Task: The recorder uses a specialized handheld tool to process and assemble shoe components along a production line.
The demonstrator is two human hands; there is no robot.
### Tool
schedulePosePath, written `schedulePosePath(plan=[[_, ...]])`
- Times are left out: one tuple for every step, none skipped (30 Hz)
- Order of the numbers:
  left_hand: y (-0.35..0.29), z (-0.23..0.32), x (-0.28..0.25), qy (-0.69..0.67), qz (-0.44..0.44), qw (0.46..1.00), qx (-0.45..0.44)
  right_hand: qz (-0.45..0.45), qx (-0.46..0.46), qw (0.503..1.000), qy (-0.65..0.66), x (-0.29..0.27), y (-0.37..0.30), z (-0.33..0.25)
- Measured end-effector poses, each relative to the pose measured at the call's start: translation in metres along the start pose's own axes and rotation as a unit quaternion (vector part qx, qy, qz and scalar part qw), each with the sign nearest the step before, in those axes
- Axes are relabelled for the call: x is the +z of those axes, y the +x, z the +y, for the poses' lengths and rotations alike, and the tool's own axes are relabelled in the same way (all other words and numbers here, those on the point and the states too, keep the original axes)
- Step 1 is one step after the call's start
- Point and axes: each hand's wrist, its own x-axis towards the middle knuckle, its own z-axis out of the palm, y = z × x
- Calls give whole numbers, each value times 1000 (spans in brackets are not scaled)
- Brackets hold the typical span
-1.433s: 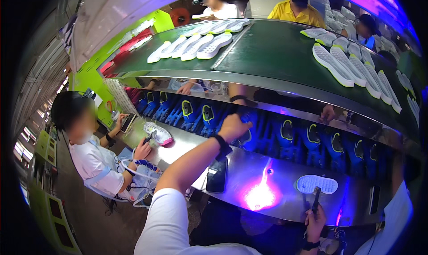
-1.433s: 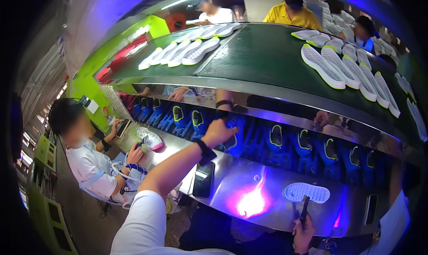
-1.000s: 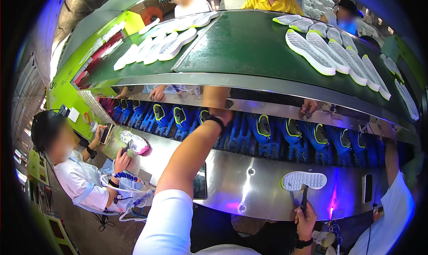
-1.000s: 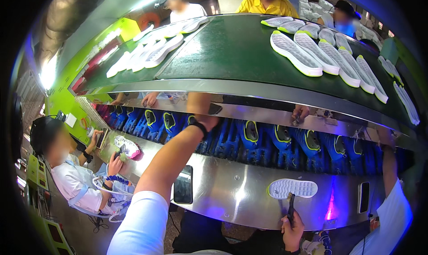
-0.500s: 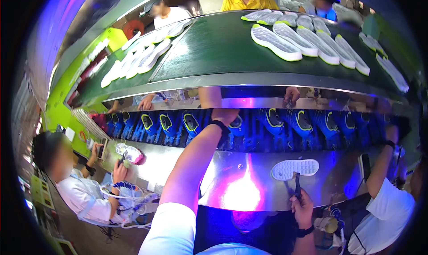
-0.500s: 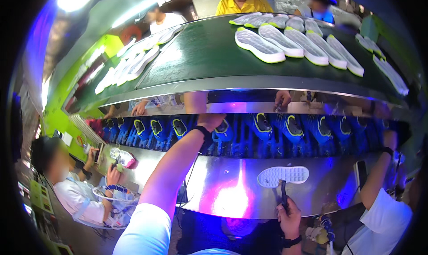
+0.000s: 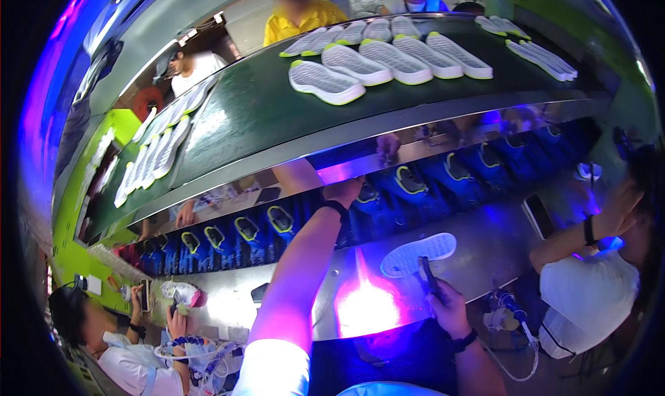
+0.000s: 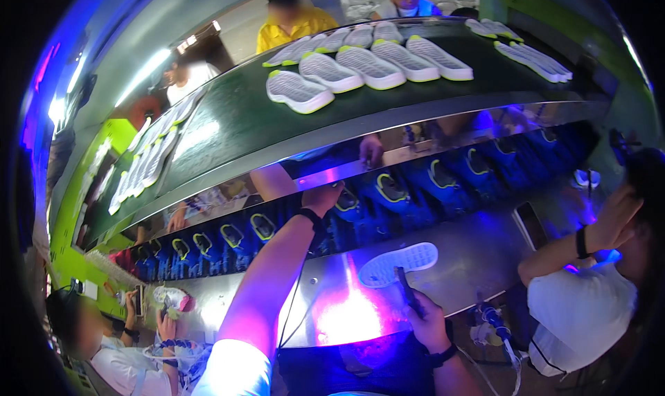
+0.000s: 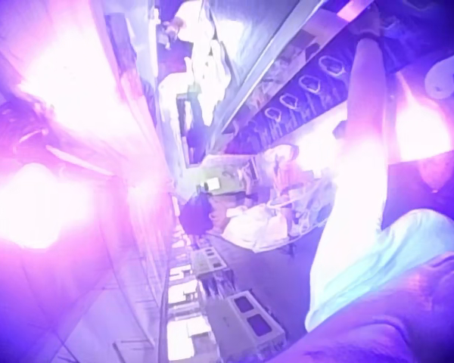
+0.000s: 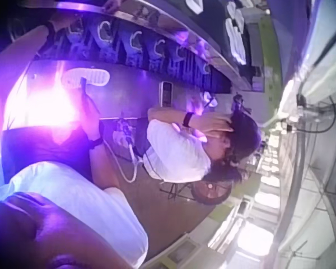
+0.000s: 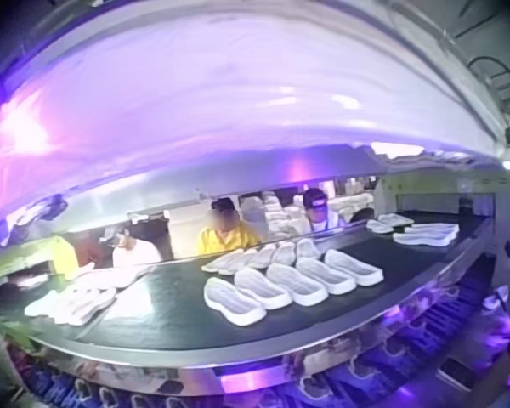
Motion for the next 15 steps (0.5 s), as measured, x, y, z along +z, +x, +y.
schedulePosePath(plan=[[6,4,22,-28,38,999,-14,-7,-22,1000,-8,4,2,-1],[14,-1,41,-34,38,999,-9,-17,-44,999,-16,5,4,-1],[23,-10,57,15,41,995,-90,-16,-64,997,-35,4,7,6],[16,3,56,65,35,984,-164,-4,-63,997,-40,0,4,3],[5,12,55,-51,90,971,-216,-9,-26,999,-23,-5,3,-2],[-1,0,48,-49,88,972,-213,-22,10,1000,-2,-5,1,-7],[-6,-23,36,-263,-22,942,-208,-29,-2,1000,-5,-5,1,-10],[-16,-41,26,-460,-127,857,-194,-34,-2,999,0,-5,1,-12],[-36,-34,17,-525,-106,815,-221,-29,1,1000,0,-9,-1,-12],[-63,-29,2,-585,-80,769,-247,-27,2,1000,1,-12,-1,-13],[-91,-43,-5,-656,-103,719,-203,-32,3,999,8,-11,-2,-16],[-125,-58,-7,-721,-128,662,-160,-24,7,1000,11,-12,-5,-18],[-166,-64,-11,-731,-143,657,-117,-16,11,1000,13,-14,-5,-21],[-200,-64,-21,-740,-158,650,-73,-18,13,1000,17,-18,-1,-22],[-226,-59,-36,-769,-162,608,-109,-30,15,999,0,-20,1,-23]])
